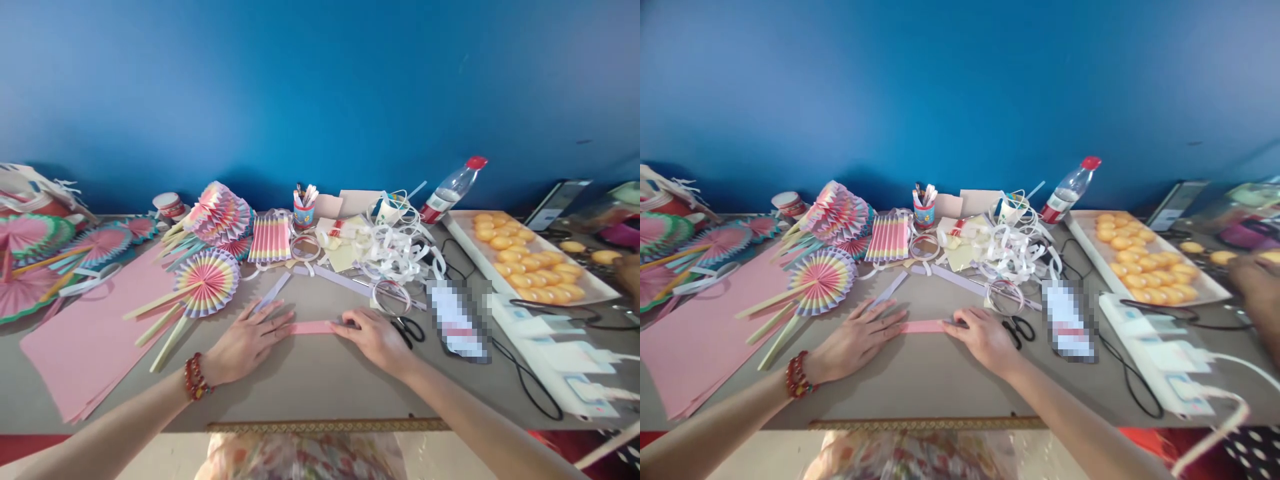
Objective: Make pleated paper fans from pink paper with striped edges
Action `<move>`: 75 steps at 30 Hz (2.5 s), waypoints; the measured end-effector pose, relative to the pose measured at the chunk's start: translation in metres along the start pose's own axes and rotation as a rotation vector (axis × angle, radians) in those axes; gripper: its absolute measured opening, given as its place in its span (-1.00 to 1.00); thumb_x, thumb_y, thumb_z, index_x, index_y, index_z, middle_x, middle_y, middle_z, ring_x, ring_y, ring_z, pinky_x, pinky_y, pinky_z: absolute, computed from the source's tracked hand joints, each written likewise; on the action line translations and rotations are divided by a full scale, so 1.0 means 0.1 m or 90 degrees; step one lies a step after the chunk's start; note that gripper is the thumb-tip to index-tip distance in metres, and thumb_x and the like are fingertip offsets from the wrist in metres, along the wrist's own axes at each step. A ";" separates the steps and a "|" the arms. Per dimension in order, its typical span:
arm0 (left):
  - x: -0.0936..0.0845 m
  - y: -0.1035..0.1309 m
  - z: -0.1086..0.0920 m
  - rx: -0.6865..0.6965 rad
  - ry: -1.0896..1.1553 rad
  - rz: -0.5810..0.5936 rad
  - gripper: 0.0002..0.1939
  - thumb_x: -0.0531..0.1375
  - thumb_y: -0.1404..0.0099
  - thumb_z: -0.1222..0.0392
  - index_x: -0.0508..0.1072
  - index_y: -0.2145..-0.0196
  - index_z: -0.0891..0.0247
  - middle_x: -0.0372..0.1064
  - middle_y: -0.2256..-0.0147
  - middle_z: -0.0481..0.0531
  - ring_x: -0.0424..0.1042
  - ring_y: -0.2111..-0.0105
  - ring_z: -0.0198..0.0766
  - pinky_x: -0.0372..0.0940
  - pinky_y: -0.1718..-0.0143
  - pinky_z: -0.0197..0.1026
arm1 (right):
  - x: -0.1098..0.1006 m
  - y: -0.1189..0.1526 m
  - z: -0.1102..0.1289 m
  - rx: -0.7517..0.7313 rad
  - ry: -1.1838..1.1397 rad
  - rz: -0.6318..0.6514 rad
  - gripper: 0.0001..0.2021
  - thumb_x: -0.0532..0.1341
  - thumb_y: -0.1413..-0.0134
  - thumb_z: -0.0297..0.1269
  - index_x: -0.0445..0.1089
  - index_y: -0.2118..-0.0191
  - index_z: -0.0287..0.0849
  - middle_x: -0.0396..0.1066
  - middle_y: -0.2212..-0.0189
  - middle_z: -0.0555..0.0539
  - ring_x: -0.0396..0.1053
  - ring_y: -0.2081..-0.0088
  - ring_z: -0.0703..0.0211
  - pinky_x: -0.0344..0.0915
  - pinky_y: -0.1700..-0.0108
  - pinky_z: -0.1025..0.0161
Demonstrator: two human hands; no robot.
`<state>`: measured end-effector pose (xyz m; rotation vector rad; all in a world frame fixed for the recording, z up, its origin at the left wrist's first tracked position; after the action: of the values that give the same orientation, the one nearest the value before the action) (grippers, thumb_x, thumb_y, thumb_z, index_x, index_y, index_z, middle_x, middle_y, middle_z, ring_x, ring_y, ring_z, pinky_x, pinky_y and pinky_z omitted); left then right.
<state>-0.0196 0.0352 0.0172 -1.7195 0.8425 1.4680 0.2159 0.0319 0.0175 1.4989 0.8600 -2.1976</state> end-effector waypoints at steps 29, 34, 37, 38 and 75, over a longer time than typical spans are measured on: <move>-0.08 -0.12 -0.08 -0.183 0.223 -0.120 -0.84 0.04 -0.33 0.40 0.37 0.21 0.24 0.33 0.19 0.08 0.29 0.16 -0.13 0.23 0.10 -0.06 | 0.01 -0.19 0.23 0.146 -0.144 0.055 -0.71 0.34 0.03 -0.46 0.30 0.19 -0.11 0.41 0.25 -0.04 0.39 0.20 0.07 0.30 0.20 0.21; -0.06 -0.11 -0.16 -0.169 0.208 -0.127 -0.81 -0.01 -0.33 0.45 0.33 0.22 0.24 0.33 0.17 0.10 0.30 0.16 -0.12 0.24 0.09 -0.04 | 0.02 -0.18 0.25 0.111 -0.101 0.072 -0.77 0.36 0.02 -0.40 0.36 0.22 -0.11 0.39 0.25 -0.06 0.38 0.18 0.05 0.30 0.18 0.20; -0.09 -0.11 -0.19 -0.151 0.199 -0.137 -0.85 0.07 -0.35 0.32 0.33 0.12 0.25 0.30 0.03 0.17 0.28 0.06 -0.08 0.23 0.03 -0.01 | 0.02 -0.18 0.28 0.110 -0.126 0.083 -0.90 0.30 -0.11 -0.36 0.34 0.30 -0.12 0.37 0.30 -0.03 0.38 0.27 0.15 0.28 0.26 0.28; -0.11 -0.11 -0.20 -0.143 0.192 -0.139 -0.80 0.10 -0.35 0.27 0.32 0.06 0.25 0.30 0.00 0.19 0.27 0.03 -0.07 0.22 0.01 0.00 | 0.02 -0.17 0.30 0.107 -0.134 0.087 -0.92 0.26 -0.16 -0.34 0.33 0.31 -0.12 0.36 0.32 -0.02 0.38 0.30 0.17 0.27 0.28 0.30; -0.01 -0.03 -0.14 -0.126 0.192 -0.110 -0.82 0.01 -0.44 0.22 0.38 0.11 0.24 0.39 0.18 0.12 0.36 0.18 -0.19 0.32 0.11 -0.13 | 0.05 0.15 0.38 0.069 -0.077 -0.012 -0.82 0.09 -0.28 -0.41 0.39 0.31 -0.10 0.43 0.31 -0.08 0.34 0.28 0.13 0.26 0.21 0.20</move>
<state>-0.0098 0.0249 0.0199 -2.1438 0.6953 1.2276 0.1959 -0.0038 0.0178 1.3939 0.7310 -2.3547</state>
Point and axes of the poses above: each hand's wrist, its own y-axis away from the middle knuckle, its own x-axis out of the palm, z = x × y, the point moved 7 cm from there along -y, towards the middle knuckle
